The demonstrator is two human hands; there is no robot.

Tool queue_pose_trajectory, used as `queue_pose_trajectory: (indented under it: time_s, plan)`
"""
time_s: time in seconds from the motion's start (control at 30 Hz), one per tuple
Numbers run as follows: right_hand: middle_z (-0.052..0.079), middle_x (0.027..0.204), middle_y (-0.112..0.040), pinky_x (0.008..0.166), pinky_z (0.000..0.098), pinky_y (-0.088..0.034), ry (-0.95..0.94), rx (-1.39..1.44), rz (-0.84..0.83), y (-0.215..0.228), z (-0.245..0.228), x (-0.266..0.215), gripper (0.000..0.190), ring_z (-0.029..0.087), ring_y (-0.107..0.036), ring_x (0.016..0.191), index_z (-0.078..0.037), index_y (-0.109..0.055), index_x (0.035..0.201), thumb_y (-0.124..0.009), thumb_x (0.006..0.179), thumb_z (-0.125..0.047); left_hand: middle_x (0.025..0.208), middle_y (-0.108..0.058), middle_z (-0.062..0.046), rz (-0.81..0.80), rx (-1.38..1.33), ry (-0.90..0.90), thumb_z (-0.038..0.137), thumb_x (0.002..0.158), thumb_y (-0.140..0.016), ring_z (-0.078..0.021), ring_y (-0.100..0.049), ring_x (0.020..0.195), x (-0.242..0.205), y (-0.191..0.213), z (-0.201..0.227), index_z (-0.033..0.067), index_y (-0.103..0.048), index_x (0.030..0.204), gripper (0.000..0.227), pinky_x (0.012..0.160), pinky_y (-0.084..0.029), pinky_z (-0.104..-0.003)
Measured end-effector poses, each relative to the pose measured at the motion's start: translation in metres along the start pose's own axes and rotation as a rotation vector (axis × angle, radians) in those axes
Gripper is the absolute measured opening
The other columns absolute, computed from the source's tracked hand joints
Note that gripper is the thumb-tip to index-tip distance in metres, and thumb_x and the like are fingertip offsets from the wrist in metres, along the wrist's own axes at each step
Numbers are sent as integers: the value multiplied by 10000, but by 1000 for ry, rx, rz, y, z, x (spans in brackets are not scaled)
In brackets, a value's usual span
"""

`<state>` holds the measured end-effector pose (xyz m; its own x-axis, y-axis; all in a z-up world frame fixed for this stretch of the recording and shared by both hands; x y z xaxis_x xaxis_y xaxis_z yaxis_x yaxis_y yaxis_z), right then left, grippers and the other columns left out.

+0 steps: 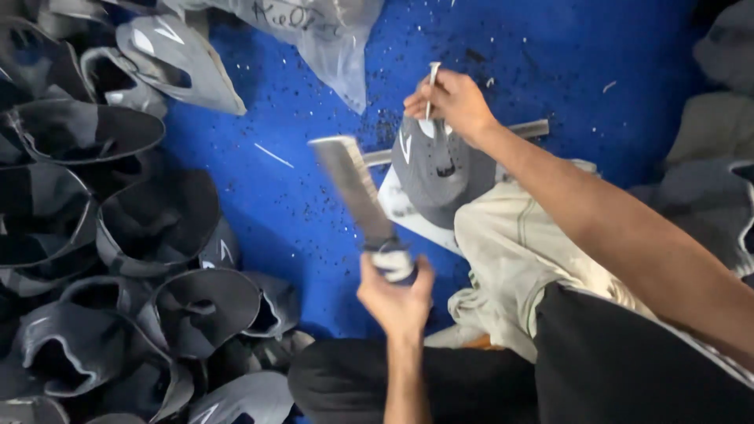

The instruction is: Punching eyelet or stitching holes into shoe upper components using a manual punch and hammer.

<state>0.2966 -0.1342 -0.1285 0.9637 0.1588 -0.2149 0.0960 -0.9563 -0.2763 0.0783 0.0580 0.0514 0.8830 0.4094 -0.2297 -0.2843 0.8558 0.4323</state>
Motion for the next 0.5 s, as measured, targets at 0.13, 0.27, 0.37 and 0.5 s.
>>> queue_pose_trajectory:
  time_s: [0.13,0.27,0.37,0.5]
  plan:
    - [131,998,-768,805,321,-638,-6,-134,7,2,-3,14,140,216,-784,924,10,-622,1032,-521,1058,-83,731,-626,-36,149,75,-382,158,682,-880,-114,-594,661,-11,44,92,65,-598,887,361,667,-530,-259]
    - [119,1015,-783,843,311,-636,329,-509,72,-4,-19,-17,123,185,-792,951,-4,-671,1068,-584,982,-11,728,-632,-9,41,-468,-514,191,742,-830,-99,-650,614,14,26,91,120,-476,942,413,608,-533,-227]
    - [130,1123,-750,804,348,-604,645,-762,-41,-18,-40,-42,404,241,-747,970,-60,-694,1200,-558,827,14,858,-720,-92,-105,113,-372,109,705,-813,-219,-698,706,42,-38,21,37,-598,1006,376,708,-556,-336]
    - [155,987,-747,767,398,-608,292,-280,84,19,-15,-17,207,299,-743,871,-58,-646,1143,-615,996,-199,996,-766,-149,-73,-26,-70,180,702,-855,-254,-734,890,84,-53,-323,22,-597,1294,665,829,-590,-386]
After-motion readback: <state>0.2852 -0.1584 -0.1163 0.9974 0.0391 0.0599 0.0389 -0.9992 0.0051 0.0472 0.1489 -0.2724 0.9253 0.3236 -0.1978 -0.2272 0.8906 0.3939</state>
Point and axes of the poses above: each hand's wrist, its own x-axis towards the middle knuckle, its own y-axis out of the back of the hand, z = x × y, the point moved 8 cm from there along x, towards the middle knuckle
